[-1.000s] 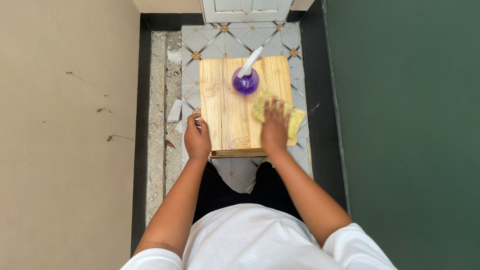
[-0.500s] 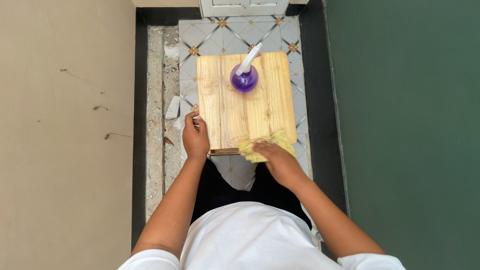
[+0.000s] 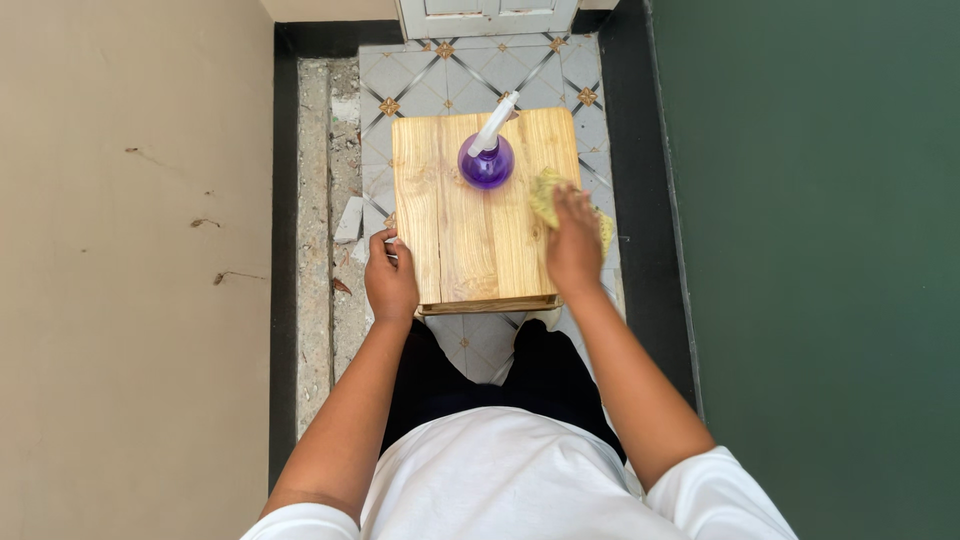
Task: The person wipes the top surface and side slats of a small wooden stool using a yellow cloth. They hold a purple spray bottle in the left hand while wiping with the right hand, moving the cloth across the stool's top and sides.
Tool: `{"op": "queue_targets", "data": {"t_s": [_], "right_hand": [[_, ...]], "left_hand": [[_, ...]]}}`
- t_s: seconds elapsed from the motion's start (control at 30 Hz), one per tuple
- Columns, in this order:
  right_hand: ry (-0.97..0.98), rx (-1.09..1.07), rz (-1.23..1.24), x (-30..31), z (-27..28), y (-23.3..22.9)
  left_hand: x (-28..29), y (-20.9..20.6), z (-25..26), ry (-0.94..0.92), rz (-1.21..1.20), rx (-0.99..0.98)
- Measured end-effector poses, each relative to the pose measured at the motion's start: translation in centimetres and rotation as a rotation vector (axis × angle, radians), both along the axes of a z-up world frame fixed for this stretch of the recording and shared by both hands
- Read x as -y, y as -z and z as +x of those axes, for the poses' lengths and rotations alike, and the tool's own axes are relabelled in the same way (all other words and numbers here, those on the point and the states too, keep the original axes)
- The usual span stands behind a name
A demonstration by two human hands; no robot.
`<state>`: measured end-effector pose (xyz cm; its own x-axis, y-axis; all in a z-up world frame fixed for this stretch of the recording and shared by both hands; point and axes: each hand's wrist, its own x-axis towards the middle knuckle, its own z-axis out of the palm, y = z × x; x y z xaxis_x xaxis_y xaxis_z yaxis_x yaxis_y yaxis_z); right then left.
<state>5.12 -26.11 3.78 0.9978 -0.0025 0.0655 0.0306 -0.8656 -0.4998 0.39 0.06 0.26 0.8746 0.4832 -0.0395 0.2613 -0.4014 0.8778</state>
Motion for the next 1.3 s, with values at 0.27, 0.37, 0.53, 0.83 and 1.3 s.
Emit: {"op": "queue_targets", "data": {"t_s": [0.27, 0.37, 0.53, 0.83, 1.3], "right_hand": [[-0.180, -0.007, -0.230, -7.8, -4.1, 1.6], [-0.397, 0.028, -0.143, -7.9, -6.9, -0.1], [-0.669, -0.115, -0.005, -5.0, -9.3, -2.4], [-0.349, -0.369, 0.131, 2.3, -9.1, -7.2], [0.026, -0.188, -0.111, -4.5, -1.3, 0.1]], "left_hand": [[0.0, 0.5, 0.0, 0.002, -0.025, 0.064], [-0.1, 0.5, -0.1, 0.002, -0.034, 0.061], [-0.1, 0.7, 0.1, 0.010, -0.021, 0.052], [-0.1, 0.3, -0.1, 0.027, 0.000, 0.017], [0.0, 0.3, -0.2, 0.016, 0.062, 0.044]]}}
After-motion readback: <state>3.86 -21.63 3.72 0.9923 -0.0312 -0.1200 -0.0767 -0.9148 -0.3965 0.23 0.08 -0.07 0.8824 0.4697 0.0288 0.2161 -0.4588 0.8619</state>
